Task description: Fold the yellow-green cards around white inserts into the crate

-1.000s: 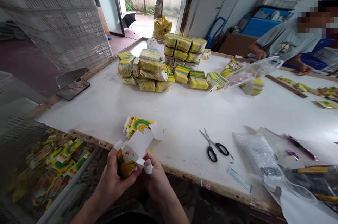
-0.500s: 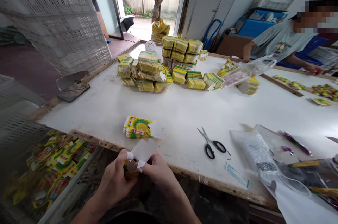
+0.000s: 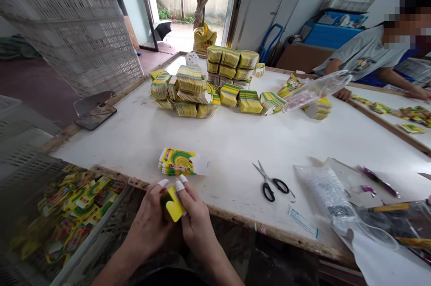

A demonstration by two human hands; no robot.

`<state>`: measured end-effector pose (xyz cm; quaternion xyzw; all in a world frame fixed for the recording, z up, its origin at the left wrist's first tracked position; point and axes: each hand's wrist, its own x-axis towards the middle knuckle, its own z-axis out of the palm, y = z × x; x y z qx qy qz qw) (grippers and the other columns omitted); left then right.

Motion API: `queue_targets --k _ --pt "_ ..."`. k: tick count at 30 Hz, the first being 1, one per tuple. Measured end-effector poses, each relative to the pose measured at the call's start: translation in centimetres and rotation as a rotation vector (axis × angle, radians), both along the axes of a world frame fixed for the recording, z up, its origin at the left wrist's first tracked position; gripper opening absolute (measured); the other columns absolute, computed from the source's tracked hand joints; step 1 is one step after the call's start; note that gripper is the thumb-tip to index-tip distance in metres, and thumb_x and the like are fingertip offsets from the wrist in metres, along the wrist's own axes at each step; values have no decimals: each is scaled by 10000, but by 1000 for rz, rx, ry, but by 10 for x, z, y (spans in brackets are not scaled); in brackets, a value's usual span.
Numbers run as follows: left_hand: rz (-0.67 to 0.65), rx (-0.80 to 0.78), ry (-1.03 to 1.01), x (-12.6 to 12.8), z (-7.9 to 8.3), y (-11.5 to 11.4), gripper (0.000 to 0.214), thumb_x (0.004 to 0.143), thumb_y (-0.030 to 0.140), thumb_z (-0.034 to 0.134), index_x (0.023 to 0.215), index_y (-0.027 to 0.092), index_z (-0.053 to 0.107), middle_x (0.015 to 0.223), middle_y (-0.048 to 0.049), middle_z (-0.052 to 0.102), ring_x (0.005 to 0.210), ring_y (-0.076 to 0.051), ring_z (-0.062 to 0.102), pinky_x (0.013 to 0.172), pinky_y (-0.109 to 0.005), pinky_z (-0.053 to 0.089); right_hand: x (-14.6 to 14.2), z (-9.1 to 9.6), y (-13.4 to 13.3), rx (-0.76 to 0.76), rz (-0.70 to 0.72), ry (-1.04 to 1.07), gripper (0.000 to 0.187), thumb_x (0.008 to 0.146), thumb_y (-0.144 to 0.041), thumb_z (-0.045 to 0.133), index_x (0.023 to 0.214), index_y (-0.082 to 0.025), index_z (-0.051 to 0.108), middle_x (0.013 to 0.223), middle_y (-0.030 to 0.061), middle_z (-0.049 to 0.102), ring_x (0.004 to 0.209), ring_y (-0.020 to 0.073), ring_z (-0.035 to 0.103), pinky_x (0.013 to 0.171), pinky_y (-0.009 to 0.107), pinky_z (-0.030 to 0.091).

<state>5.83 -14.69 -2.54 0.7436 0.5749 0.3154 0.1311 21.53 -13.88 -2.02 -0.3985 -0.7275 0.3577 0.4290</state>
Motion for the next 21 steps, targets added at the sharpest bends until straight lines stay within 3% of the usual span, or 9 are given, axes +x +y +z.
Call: queue_targets --k 3,5,9,13,16,21 --pt "-46 -44 2 -12 4 0 609 703 142 599 1255 199 347 1154 -138 560 1082 -312 579 892 -490 523 7 -1 6 31 65 -76 648 902 -62 389 1496 -291 262 1563 88 284 1419 235 305 1099 392 374" --pt "-98 -97 -24 -20 11 3 536 721 161 606 1210 199 390 1102 -116 582 1041 -285 592 873 -449 528 12 1 10 3 140 -157 576 911 -95 422 1459 -261 361 1562 125 274 1389 250 367 1052 371 423" --pt "-165 -227 -67 -27 27 11 422 726 186 626 1115 205 462 1014 -75 611 939 -242 613 805 -374 530 23 13 20 -101 208 -216 326 904 -155 508 1203 -212 626 1508 172 364 1233 241 556 945 326 492" --pt "-200 -272 -87 -27 35 18 423 696 130 620 1090 219 496 1002 -49 620 912 -217 614 777 -328 522 32 27 31 -152 300 -224 221 847 -156 596 1041 -200 693 1447 174 448 1273 265 515 970 349 464" --pt "-187 -209 -72 -25 33 18 448 715 142 619 1138 212 486 1038 -64 617 963 -230 608 825 -343 514 28 25 31 -161 237 -164 206 800 -130 634 982 -206 690 1427 159 469 1264 261 522 954 340 471" --pt "-135 -171 -57 -25 27 15 502 748 238 653 1206 192 454 1104 -99 603 1027 -257 595 881 -382 505 12 11 23 -140 122 -130 318 819 -203 641 1134 -187 597 1426 204 448 1275 290 502 950 373 472"
